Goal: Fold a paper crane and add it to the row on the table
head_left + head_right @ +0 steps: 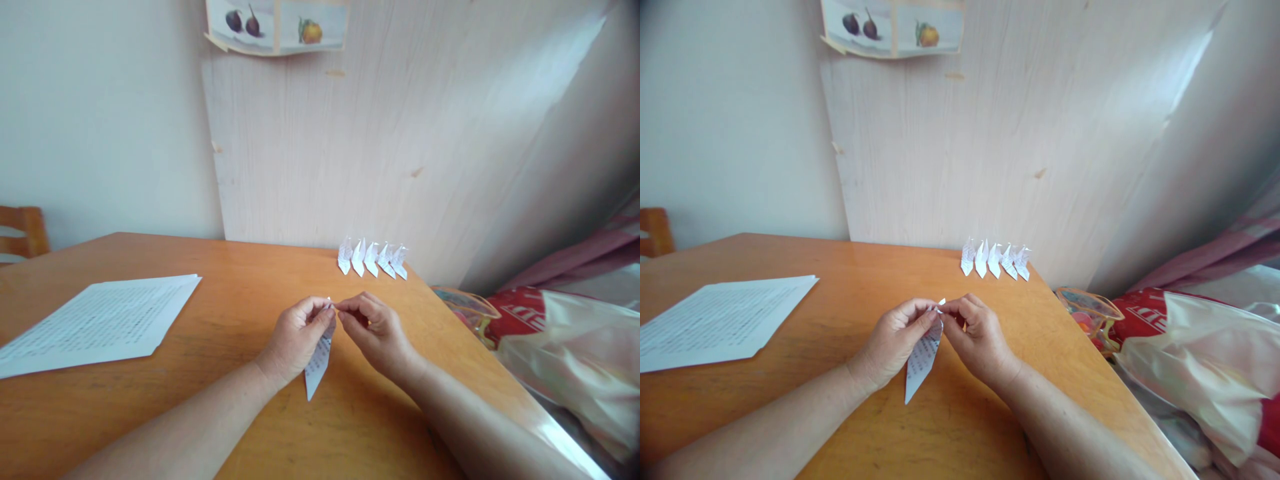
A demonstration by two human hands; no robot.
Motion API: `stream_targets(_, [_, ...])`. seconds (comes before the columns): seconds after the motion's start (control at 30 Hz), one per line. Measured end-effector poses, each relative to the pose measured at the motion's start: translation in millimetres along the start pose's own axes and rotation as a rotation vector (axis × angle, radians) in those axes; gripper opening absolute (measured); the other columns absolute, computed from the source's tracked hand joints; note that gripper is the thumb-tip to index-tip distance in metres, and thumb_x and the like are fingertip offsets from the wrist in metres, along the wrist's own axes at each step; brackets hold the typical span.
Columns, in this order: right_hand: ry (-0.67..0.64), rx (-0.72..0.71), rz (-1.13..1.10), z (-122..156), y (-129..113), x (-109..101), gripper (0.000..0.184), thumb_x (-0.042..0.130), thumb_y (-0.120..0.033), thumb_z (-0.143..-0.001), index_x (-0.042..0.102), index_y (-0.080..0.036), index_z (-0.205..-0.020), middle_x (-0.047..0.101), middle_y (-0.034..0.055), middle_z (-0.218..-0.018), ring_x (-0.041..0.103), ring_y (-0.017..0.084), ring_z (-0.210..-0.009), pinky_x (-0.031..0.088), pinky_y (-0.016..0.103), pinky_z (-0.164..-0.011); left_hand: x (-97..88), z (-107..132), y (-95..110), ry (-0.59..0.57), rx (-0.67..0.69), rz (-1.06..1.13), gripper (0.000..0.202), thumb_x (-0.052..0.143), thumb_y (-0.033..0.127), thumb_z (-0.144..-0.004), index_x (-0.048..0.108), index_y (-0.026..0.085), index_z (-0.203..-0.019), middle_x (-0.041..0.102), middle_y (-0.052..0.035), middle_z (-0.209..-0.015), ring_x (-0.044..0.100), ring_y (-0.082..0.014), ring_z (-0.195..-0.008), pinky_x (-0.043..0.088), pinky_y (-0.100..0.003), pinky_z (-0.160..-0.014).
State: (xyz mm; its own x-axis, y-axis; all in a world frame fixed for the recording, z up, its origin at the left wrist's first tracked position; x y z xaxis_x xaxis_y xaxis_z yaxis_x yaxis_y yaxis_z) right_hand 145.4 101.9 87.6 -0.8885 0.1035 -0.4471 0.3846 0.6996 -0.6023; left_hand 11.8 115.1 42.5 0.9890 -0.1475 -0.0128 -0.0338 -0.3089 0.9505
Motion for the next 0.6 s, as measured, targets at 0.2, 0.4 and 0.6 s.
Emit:
stream_targets(0.2, [-0.003, -0.012, -0.004, 0.6, -0.2, 1.3, 0.013, 0.063, -0.02, -0.091, 0.075, -0.022, -0.097, 0.063, 0.0015, -0.079, 0.058, 0.014, -0.069, 0.044, 0.027, -0.062, -0.8, 0.6, 1.1, 0.0, 0.013, -0.019, 0.022, 0.063, 0.038, -0.092, 0.068, 0.017, -0.096, 0.071, -0.0044, -0.089, 0.062, -0.0167, -0.082, 0.048, -0.028, -0.075])
stream_targets(0.4, [-0.013, 0.013, -0.007, -0.2, -1.1, 2.6, 0.012, 0.063, -0.019, -0.091, 0.074, -0.021, -0.094, 0.064, 0.0016, -0.078, 0.06, 0.014, -0.071, 0.045, 0.027, -0.064, -1.2, 0.2, 0.0, 0.003, 0.013, -0.02, 0.023, 0.063, 0.039, -0.092, 0.069, 0.017, -0.097, 0.071, -0.0043, -0.09, 0.062, -0.0173, -0.084, 0.049, -0.029, -0.076])
stream_targets(0.6, [-0.025, 0.018, -0.014, -0.1, -0.8, 3.5, 0.012, 0.063, -0.017, -0.09, 0.074, -0.022, -0.093, 0.065, 0.0017, -0.08, 0.062, 0.015, -0.073, 0.047, 0.027, -0.066, -1.1, -0.1, -3.3, -0.006, 0.005, 0.009, 0.023, 0.064, 0.039, -0.091, 0.069, 0.018, -0.096, 0.071, -0.0046, -0.09, 0.062, -0.0176, -0.083, 0.05, -0.029, -0.076])
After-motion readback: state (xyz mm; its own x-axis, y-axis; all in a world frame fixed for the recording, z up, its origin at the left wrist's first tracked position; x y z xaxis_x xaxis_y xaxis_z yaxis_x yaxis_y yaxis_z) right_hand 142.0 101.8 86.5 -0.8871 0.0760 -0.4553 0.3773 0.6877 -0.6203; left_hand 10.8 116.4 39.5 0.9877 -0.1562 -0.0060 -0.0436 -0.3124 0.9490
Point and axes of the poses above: each hand's wrist, its own z-axis away from the middle knuckle, its own x-axis out of the palm, y = z × x, the point moved 10 cm from there along -z, towards the middle knuckle
